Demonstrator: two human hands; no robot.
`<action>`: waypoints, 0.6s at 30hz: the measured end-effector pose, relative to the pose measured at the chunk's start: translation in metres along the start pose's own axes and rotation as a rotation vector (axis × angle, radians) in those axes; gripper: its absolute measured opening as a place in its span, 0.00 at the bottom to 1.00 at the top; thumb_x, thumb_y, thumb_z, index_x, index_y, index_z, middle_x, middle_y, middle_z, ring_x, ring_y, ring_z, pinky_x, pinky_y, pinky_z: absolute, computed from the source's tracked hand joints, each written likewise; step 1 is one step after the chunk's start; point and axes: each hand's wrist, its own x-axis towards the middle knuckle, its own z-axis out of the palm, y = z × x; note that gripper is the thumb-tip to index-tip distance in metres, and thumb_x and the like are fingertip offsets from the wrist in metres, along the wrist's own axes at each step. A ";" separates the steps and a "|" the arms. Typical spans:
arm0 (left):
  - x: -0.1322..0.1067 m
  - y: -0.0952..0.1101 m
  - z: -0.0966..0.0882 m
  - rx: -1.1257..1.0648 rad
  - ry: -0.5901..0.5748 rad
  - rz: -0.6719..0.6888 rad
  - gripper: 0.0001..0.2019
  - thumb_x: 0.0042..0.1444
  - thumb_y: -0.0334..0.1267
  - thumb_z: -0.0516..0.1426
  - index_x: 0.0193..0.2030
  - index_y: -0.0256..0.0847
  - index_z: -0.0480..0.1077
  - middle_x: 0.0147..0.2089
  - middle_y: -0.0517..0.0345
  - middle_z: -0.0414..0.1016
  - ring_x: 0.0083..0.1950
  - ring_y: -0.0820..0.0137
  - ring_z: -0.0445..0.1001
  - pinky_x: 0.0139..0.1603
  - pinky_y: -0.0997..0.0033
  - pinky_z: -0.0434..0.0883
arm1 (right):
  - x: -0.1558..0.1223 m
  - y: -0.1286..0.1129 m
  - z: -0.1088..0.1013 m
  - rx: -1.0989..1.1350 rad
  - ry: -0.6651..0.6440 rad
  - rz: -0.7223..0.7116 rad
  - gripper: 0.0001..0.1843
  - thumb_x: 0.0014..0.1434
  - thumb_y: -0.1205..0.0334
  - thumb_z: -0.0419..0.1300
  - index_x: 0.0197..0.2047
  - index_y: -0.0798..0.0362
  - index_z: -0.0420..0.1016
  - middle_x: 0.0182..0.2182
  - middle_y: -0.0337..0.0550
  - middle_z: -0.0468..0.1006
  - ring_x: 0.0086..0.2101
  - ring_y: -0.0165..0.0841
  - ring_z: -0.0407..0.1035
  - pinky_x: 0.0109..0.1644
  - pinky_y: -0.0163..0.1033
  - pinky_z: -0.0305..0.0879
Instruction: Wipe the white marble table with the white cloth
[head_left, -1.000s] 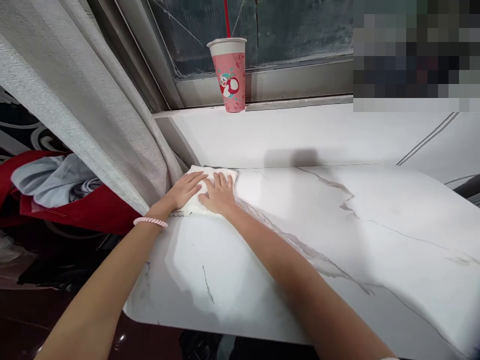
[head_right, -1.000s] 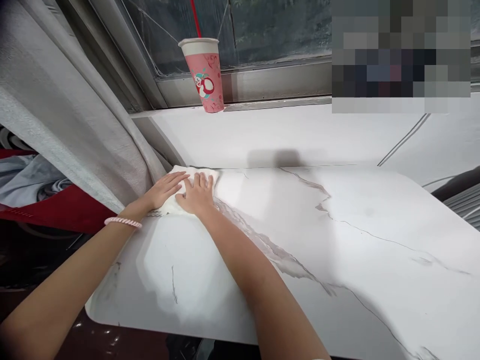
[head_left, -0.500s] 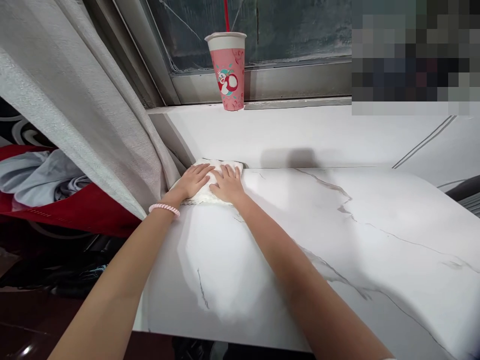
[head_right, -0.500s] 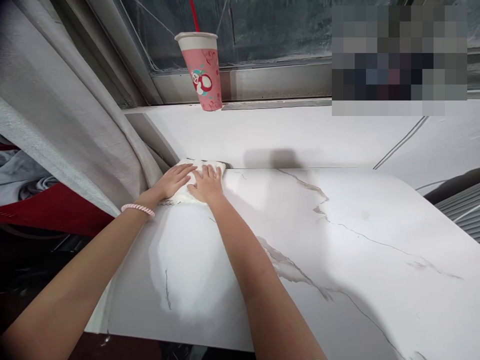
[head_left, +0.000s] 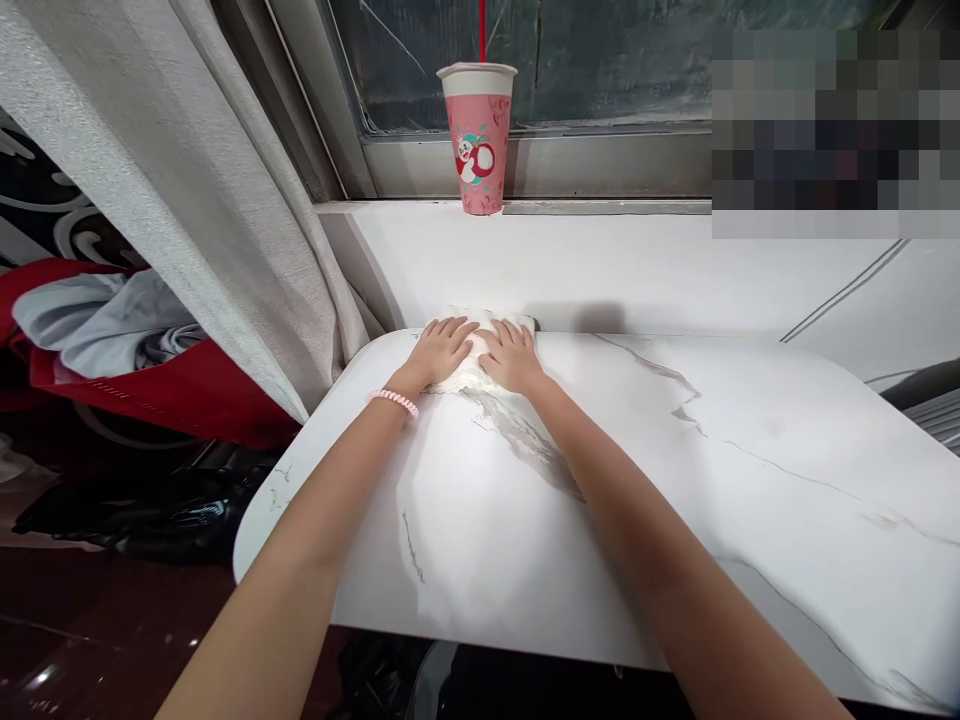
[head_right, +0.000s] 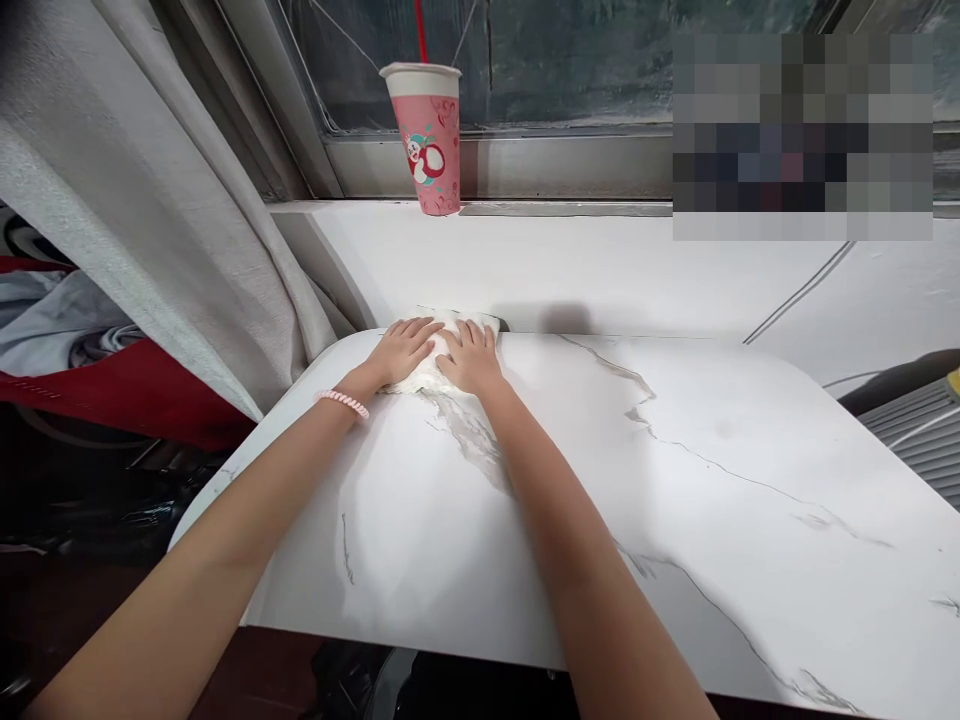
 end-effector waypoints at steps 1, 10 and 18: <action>-0.006 0.005 -0.001 0.009 0.006 -0.014 0.25 0.68 0.42 0.38 0.68 0.41 0.57 0.70 0.49 0.58 0.70 0.59 0.55 0.70 0.51 0.50 | -0.005 -0.001 0.000 -0.009 0.005 -0.017 0.29 0.66 0.58 0.44 0.69 0.51 0.55 0.70 0.51 0.49 0.69 0.42 0.41 0.70 0.57 0.35; -0.096 0.068 -0.020 0.017 0.071 -0.036 0.24 0.68 0.42 0.39 0.67 0.43 0.60 0.70 0.50 0.59 0.71 0.58 0.56 0.70 0.48 0.51 | -0.106 -0.020 -0.011 0.003 0.015 -0.157 0.30 0.65 0.59 0.46 0.69 0.57 0.56 0.70 0.59 0.49 0.69 0.49 0.39 0.69 0.61 0.33; -0.195 0.112 -0.039 0.013 0.142 -0.009 0.26 0.66 0.42 0.43 0.71 0.50 0.53 0.70 0.52 0.59 0.71 0.56 0.55 0.68 0.44 0.57 | -0.198 -0.052 -0.030 0.150 -0.009 -0.322 0.33 0.61 0.59 0.51 0.68 0.60 0.56 0.68 0.63 0.51 0.68 0.53 0.38 0.69 0.66 0.33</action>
